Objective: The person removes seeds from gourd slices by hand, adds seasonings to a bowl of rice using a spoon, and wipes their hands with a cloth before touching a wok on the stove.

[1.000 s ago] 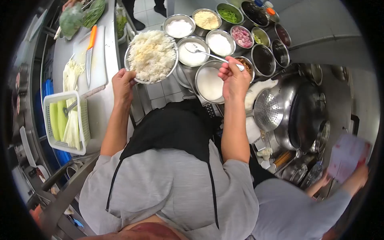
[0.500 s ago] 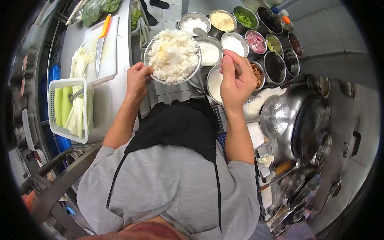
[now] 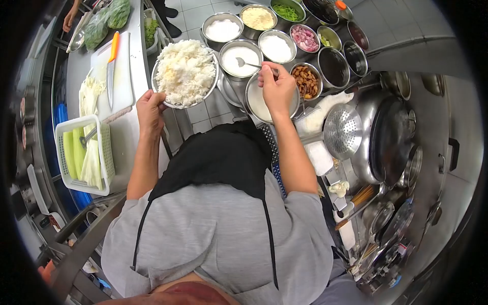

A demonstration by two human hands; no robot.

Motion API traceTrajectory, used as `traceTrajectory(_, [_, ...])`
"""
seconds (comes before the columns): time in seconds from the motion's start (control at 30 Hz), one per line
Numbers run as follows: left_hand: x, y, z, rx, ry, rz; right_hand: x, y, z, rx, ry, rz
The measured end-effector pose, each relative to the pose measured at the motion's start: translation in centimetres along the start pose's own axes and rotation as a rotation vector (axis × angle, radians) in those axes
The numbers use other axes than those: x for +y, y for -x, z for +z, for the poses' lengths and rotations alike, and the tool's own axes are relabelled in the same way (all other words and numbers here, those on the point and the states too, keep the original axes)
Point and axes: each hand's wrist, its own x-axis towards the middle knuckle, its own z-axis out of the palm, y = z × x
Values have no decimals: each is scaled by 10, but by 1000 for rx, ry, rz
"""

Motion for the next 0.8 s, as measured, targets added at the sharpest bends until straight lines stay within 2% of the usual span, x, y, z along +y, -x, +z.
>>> traceTrajectory(0.2, [2,1,2,-3,6,9,3,-11,-13,135,-435,374])
traceTrajectory(0.37, [-2,-5,1,-46,-8,7,-33,-6,-35,104,-485,287])
traceTrajectory(0.4, [0,-3,5,-51,-13,11,-40,-3,-37,36,-526,237])
traceTrajectory(0.57, [1,-4,22,-123,16,12,-71,14,-11,114,-79,-335])
traceTrajectory(0.7, [3,-1,28,-152,3,-17,-68,13,-15,99,96,-291])
traceTrajectory(0.73, [6,1,28,-155,1,-22,-61,8,-18,61,369,-418])
traceTrajectory(0.8, [11,3,26,-145,-12,-23,-52,3,-9,-12,560,-520])
